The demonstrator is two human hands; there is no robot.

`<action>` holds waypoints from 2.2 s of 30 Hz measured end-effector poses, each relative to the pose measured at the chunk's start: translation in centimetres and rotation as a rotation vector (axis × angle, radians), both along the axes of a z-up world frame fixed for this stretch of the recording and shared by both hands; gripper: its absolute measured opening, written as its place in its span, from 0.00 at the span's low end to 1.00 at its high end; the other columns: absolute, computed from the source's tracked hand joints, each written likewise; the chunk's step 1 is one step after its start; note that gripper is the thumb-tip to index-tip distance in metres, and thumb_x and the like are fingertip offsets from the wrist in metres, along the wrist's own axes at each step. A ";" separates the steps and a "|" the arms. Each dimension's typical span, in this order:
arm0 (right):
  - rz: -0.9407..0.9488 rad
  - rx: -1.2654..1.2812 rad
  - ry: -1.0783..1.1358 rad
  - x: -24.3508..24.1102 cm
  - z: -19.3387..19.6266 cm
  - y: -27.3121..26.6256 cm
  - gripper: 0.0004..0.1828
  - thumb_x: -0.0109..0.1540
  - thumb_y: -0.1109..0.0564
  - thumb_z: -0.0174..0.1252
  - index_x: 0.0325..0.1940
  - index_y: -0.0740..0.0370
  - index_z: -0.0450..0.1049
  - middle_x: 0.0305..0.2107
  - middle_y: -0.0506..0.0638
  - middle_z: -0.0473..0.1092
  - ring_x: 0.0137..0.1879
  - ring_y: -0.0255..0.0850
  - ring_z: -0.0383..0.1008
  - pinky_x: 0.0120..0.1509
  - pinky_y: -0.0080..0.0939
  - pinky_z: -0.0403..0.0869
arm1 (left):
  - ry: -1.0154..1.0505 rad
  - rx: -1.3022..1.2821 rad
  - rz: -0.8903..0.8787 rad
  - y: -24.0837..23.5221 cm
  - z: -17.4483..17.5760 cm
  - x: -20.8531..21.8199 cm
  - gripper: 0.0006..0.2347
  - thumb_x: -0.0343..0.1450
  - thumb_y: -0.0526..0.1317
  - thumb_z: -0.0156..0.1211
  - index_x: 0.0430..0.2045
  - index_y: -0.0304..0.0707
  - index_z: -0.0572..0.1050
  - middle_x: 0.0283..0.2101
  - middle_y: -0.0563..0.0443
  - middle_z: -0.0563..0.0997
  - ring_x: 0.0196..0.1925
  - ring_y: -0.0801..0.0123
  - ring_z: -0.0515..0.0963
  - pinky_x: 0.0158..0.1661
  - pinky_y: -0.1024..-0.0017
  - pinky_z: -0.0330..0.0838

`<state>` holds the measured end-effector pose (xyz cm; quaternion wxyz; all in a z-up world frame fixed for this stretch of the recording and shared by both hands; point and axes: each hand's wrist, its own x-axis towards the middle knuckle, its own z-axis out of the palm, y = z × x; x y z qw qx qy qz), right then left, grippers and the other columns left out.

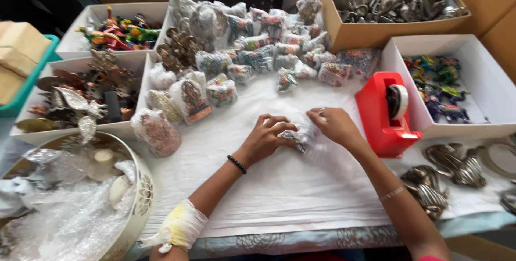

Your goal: The person wraps small decorative figurines in bubble wrap and secures them with clear tape. They handle multiple items, including a pink figurine and a dark rectangular ornament, placing the wrapped items on the table.

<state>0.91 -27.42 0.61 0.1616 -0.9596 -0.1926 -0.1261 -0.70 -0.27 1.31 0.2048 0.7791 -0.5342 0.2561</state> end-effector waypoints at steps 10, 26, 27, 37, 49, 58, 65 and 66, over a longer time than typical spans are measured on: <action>-0.351 0.481 0.493 -7.2 4.6 -2.0 0.26 0.65 0.46 0.57 0.64 0.58 0.73 0.37 0.55 0.81 0.24 0.42 0.81 0.36 0.43 0.78 | 0.146 -0.011 0.148 0.2 -3.0 1.2 0.05 0.72 0.33 0.61 0.31 0.48 0.83 0.48 0.62 0.84 0.52 0.73 0.83 0.49 0.71 0.74; 0.339 -0.111 0.373 -10.8 6.4 -2.2 0.22 0.54 0.57 0.67 0.52 0.40 0.82 0.52 0.44 0.71 0.47 0.43 0.76 0.56 0.46 0.73 | 0.033 0.134 -0.138 1.0 -0.4 -2.2 0.12 0.74 0.42 0.61 0.52 0.54 0.78 0.49 0.59 0.79 0.48 0.71 0.79 0.48 0.70 0.75; 0.349 -0.150 0.421 -11.2 6.6 -2.0 0.23 0.54 0.57 0.67 0.52 0.38 0.83 0.52 0.44 0.71 0.47 0.42 0.74 0.56 0.46 0.71 | -0.008 0.135 -0.154 0.8 0.0 -2.6 0.11 0.74 0.43 0.61 0.51 0.54 0.79 0.46 0.59 0.79 0.46 0.72 0.79 0.45 0.71 0.74; 0.553 -0.048 0.385 -12.0 7.2 -1.7 0.22 0.53 0.70 0.56 0.40 0.47 0.84 0.47 0.39 0.75 0.54 0.41 0.72 0.59 0.44 0.69 | -0.192 0.246 -0.247 0.7 -1.2 -2.4 0.10 0.75 0.42 0.60 0.49 0.51 0.79 0.48 0.60 0.78 0.45 0.74 0.78 0.43 0.74 0.74; 0.434 -0.218 0.203 -11.1 5.6 -1.1 0.08 0.53 0.55 0.65 0.34 0.46 0.85 0.45 0.39 0.77 0.53 0.41 0.72 0.56 0.43 0.71 | -0.126 0.299 -0.273 -1.1 -1.5 -3.2 0.13 0.75 0.43 0.56 0.54 0.54 0.77 0.50 0.61 0.78 0.43 0.75 0.77 0.43 0.75 0.74; 0.308 -0.182 0.217 -11.6 6.1 0.1 0.13 0.59 0.47 0.63 0.47 0.45 0.81 0.39 0.40 0.78 0.52 0.39 0.74 0.57 0.48 0.64 | 0.123 0.219 -0.352 -2.2 -1.0 -3.9 0.09 0.75 0.45 0.59 0.44 0.44 0.77 0.42 0.56 0.78 0.42 0.66 0.77 0.46 0.67 0.74; 0.316 -0.176 0.161 -11.5 4.8 0.8 0.08 0.58 0.47 0.63 0.39 0.48 0.81 0.37 0.37 0.78 0.50 0.35 0.74 0.65 0.52 0.57 | 0.151 0.166 -0.303 -2.1 -1.8 -3.7 0.07 0.75 0.44 0.58 0.42 0.45 0.73 0.38 0.56 0.79 0.40 0.65 0.79 0.45 0.66 0.74; 0.357 -0.127 0.140 -11.5 4.4 0.6 0.07 0.57 0.49 0.63 0.37 0.48 0.81 0.38 0.37 0.78 0.49 0.35 0.74 0.65 0.53 0.56 | 0.142 0.147 -0.304 -2.2 -2.0 -3.7 0.07 0.75 0.43 0.58 0.42 0.45 0.73 0.37 0.56 0.79 0.40 0.66 0.79 0.44 0.66 0.73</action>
